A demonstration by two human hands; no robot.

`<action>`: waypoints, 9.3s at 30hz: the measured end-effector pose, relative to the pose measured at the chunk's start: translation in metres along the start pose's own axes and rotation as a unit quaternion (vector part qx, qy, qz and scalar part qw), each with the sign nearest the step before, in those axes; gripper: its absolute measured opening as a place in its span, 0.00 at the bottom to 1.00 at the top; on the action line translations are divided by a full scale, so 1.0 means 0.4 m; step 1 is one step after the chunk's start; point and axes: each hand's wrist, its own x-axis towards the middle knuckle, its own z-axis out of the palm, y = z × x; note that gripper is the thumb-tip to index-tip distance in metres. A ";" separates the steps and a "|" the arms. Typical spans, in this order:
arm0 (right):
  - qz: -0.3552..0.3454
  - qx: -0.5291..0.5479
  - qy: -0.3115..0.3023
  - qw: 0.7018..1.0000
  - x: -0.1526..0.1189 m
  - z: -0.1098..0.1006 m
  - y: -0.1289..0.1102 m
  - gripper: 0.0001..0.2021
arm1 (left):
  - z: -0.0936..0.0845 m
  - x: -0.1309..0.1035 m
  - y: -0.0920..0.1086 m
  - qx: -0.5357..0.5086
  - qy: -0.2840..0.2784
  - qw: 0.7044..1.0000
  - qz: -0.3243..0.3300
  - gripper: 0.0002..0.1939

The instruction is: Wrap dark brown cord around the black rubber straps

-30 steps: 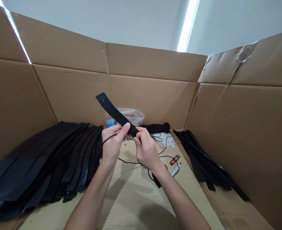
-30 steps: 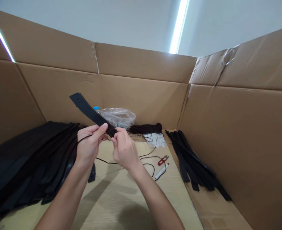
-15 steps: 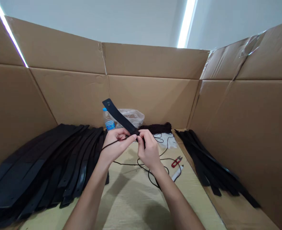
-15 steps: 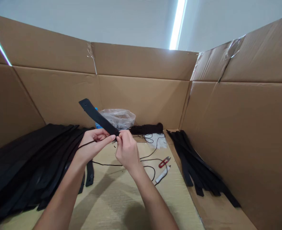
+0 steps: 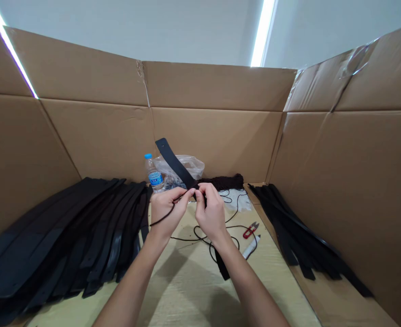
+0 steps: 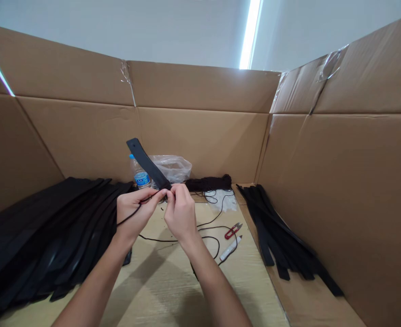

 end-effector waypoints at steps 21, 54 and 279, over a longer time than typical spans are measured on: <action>0.038 -0.071 0.044 0.996 -0.019 0.022 -0.008 0.07 | 0.008 0.020 0.027 -0.202 0.002 0.966 -0.161 0.11; 0.125 0.048 0.025 0.991 0.005 -0.015 0.010 0.08 | 0.001 0.028 0.003 -0.183 -0.112 0.971 -0.104 0.16; 0.219 0.192 -0.219 0.931 0.021 -0.087 -0.091 0.14 | -0.082 0.032 0.050 -0.324 -0.074 0.928 -0.169 0.15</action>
